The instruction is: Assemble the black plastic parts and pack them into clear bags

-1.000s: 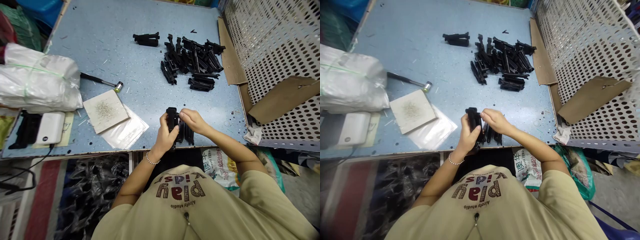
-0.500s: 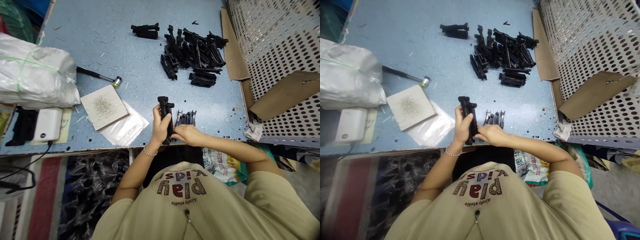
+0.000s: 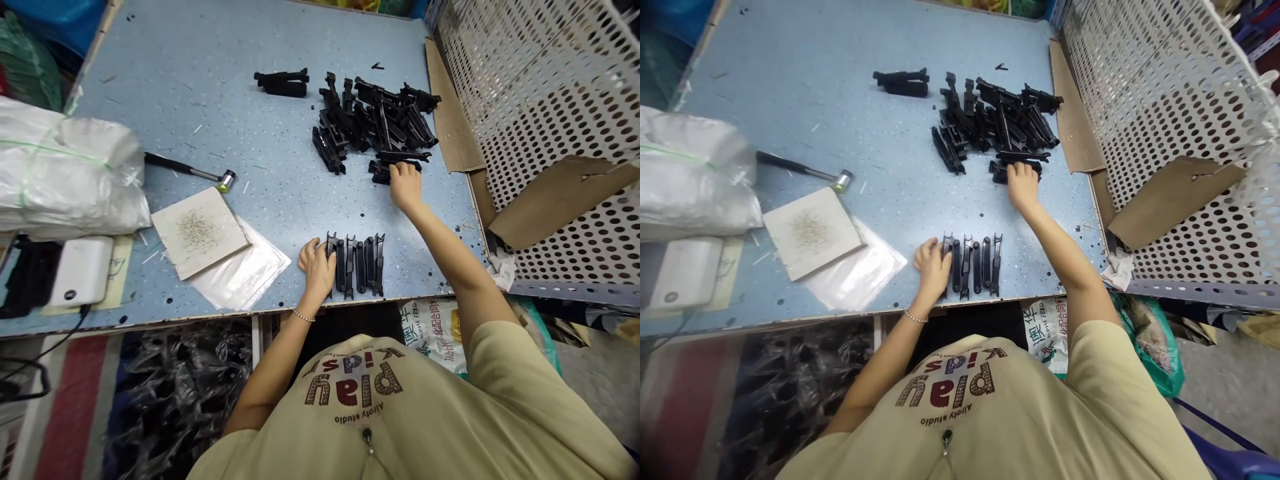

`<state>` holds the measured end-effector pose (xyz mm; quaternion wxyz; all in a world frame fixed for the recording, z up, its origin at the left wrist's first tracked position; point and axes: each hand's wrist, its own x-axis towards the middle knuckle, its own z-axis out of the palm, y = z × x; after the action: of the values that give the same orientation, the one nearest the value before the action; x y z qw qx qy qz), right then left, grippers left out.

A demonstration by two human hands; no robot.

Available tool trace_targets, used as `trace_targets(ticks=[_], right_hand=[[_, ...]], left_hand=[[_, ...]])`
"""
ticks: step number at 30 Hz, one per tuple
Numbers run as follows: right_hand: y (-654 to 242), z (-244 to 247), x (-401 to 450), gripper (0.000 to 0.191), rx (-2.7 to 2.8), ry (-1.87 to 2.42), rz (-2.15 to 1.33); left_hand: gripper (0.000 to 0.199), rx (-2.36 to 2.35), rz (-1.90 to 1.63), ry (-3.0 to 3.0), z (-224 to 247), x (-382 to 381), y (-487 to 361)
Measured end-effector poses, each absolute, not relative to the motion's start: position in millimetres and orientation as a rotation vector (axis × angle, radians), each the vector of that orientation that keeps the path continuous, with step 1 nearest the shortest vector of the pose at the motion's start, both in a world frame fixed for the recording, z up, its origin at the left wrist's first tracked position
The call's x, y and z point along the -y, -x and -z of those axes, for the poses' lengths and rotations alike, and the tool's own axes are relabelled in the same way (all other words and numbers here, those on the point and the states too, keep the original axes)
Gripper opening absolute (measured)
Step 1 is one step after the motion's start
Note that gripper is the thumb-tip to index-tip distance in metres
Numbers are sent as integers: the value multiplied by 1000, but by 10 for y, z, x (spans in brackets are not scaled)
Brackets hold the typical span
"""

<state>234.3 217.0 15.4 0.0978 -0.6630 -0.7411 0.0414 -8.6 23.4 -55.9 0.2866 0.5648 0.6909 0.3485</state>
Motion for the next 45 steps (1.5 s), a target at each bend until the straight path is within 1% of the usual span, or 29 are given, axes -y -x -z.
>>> trace_targets(ticks=[3, 6, 7, 9, 11, 12, 14, 18, 21, 24, 27, 31, 33, 36, 38, 39, 41, 42, 45], right_hand=[[-2593, -15, -2322, 33, 2233, 2002, -124], [-2586, 68, -2145, 26, 2126, 1905, -273], [-2528, 69, -2034, 25, 2059, 1837, -377], [-2353, 17, -1759, 26, 1956, 1611, -686], [-2154, -107, -1449, 33, 1928, 1310, -1003], [-2069, -190, -1301, 36, 1962, 1183, -1081], [-1959, -375, -1063, 40, 2072, 1067, -1001], [-1963, -673, -930, 49, 2315, 1042, -375], [-1998, -762, -1032, 49, 2597, 786, -38], [-1980, -769, -1151, 48, 2767, 548, 69], [-1926, -737, -1199, 53, 2787, 584, 5], [-1826, -701, -1007, 66, 2713, 861, -252], [-1767, -688, -805, 68, 2724, 777, -359], [-1679, -643, -504, 62, 2727, 569, -366], [-1634, -590, -371, 56, 2678, 572, -440], [-1616, -558, -325, 54, 2638, 604, -532], [-1584, -490, -255, 52, 2529, 663, -823], [-1566, -455, -225, 52, 2447, 702, -1022], [-1506, -378, -151, 53, 2025, 849, -1723]], left_hand=[[47, -1865, -940, -1529, 569, -156, 63], [53, -1746, -1094, -1523, 463, -243, 98], [56, -1674, -1160, -1509, 412, -311, 93], [69, -1473, -1275, -1429, 302, -484, 39], [85, -1233, -1347, -1285, 184, -648, -50], [87, -1127, -1360, -1208, 122, -703, -91], [81, -1001, -1333, -1097, -14, -732, -135], [58, -985, -1161, -992, -301, -513, -68], [54, -955, -1051, -845, -475, -318, -3], [60, -907, -928, -643, -574, -234, -4], [60, -863, -872, -503, -591, -260, -37], [56, -946, -1043, -458, -558, -377, -1], [56, -979, -1121, -454, -556, -429, 55], [57, -975, -1169, -466, -579, -453, 114], [56, -959, -1201, -502, -597, -425, 114], [55, -952, -1228, -537, -602, -398, 106], [52, -951, -1292, -646, -600, -328, 93], [50, -955, -1333, -721, -593, -291, 94], [49, -945, -1493, -1058, -558, -209, 142]])
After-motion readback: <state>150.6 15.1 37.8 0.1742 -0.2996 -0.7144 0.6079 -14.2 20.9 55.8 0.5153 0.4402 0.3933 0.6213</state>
